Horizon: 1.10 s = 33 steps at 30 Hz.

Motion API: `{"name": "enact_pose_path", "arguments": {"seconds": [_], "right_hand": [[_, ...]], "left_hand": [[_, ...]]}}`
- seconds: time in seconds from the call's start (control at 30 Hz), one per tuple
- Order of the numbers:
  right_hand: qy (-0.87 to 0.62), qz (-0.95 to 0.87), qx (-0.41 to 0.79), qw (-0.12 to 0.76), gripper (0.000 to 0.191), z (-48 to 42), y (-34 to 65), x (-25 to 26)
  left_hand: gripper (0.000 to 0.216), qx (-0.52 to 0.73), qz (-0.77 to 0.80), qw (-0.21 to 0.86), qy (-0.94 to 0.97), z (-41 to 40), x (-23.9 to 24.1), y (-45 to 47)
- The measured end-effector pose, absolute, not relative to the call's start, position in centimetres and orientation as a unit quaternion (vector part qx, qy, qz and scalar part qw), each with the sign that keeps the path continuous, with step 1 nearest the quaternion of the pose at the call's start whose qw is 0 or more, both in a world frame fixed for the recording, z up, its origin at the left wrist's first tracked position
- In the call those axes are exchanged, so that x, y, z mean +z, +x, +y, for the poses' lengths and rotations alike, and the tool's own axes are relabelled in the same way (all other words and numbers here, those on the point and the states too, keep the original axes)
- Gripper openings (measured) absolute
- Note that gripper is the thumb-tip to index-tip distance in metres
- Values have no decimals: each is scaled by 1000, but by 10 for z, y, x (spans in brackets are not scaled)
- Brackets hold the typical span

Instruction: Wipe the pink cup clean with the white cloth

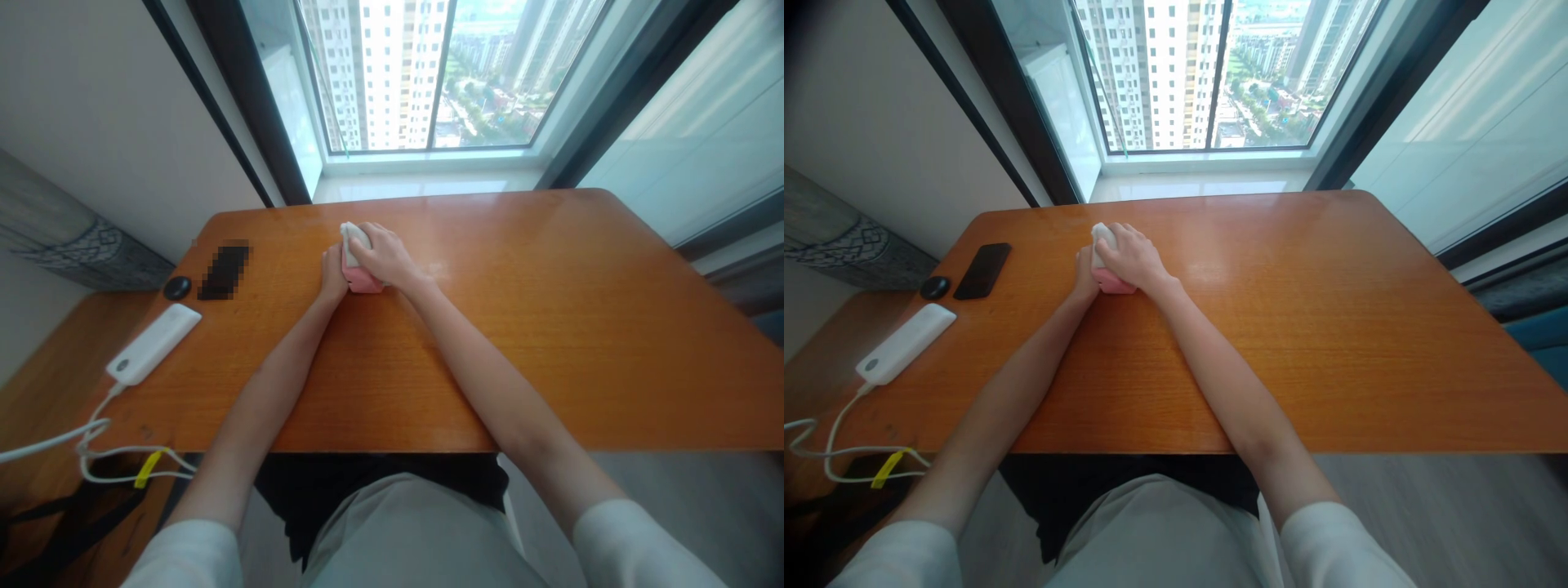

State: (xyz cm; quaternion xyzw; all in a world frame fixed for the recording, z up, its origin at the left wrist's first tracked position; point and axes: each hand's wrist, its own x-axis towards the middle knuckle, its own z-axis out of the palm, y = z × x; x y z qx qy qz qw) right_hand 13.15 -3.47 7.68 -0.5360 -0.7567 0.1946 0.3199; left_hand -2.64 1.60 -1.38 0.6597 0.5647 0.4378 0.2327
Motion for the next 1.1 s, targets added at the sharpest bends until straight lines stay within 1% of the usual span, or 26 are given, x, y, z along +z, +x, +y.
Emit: {"name": "enact_pose_path", "arguments": {"seconds": [0.13,0.27,0.37,0.47,0.67,0.8,0.93,1.1], "right_hand": [[-505,-783,165,324,36,-40,126,75],[-495,-781,187,334,37,-38,129,72],[-489,-770,213,350,40,-33,131,68],[-489,-762,223,362,44,-29,131,64],[-499,-758,216,360,45,-30,129,65],[-503,-770,195,341,44,-36,127,70],[-493,-785,170,333,44,-40,128,75],[-486,-803,148,312,42,-45,131,81]], "left_hand": [[34,443,576,244,642,25,-20,-32],[31,458,566,246,640,23,-20,-30],[27,509,542,257,618,16,-16,-26],[30,547,518,264,603,8,-10,-21],[32,566,514,242,597,-1,-1,-17],[35,562,524,219,602,1,-1,-19],[38,550,531,228,604,7,-4,-22],[36,474,574,248,620,15,-8,-28]]}}
